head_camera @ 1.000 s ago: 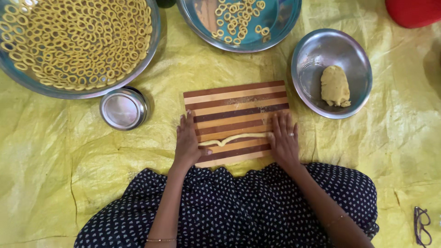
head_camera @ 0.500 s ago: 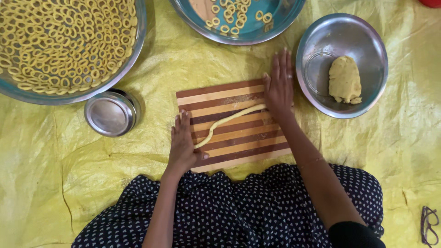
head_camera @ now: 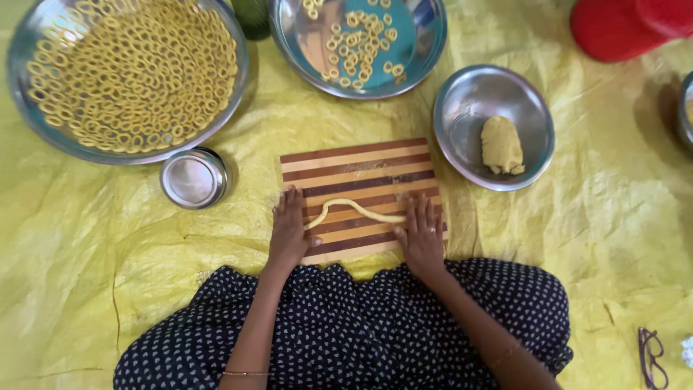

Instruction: The person sits on a yellow tarp and shapes dough into small rings by rolling a piece of dough into a thin rope on a wooden board, then joining the ends to form a circle. The finished rings are placed into a metal tray. The process is repeated with additional dough pieces.

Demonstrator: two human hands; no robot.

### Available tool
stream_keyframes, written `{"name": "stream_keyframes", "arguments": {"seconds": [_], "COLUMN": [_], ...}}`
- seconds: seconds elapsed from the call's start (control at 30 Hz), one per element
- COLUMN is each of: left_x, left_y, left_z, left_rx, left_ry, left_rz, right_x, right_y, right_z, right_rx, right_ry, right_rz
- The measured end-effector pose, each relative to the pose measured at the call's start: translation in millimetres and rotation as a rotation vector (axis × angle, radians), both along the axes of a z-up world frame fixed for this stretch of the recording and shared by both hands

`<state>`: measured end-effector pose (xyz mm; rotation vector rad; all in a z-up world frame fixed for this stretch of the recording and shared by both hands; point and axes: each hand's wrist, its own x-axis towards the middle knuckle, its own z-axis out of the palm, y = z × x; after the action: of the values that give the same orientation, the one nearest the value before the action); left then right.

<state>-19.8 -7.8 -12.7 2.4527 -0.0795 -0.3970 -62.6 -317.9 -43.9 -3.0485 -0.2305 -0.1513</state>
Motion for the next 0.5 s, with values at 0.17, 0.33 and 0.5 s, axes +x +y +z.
{"name": "stream_keyframes", "arguments": {"seconds": [0.17,0.33,0.5], "left_x": [-36,-63,-66], "left_y": [-14,-41,-55], "left_z": [-18,-33,-36], "left_rx": [0.080,0.184,0.197], "left_ry": [-0.174,-0.421,-0.510], "left_rz": [0.037,0.045,0.106], "right_x": [-18,0,12], "right_y": [12,28,18], "right_z": [17,24,24], "right_rx": [0.114,0.324,0.322], "right_ry": [-0.042,-0.109,-0.060], "right_rz": [-0.002,0.114,0.099]}}
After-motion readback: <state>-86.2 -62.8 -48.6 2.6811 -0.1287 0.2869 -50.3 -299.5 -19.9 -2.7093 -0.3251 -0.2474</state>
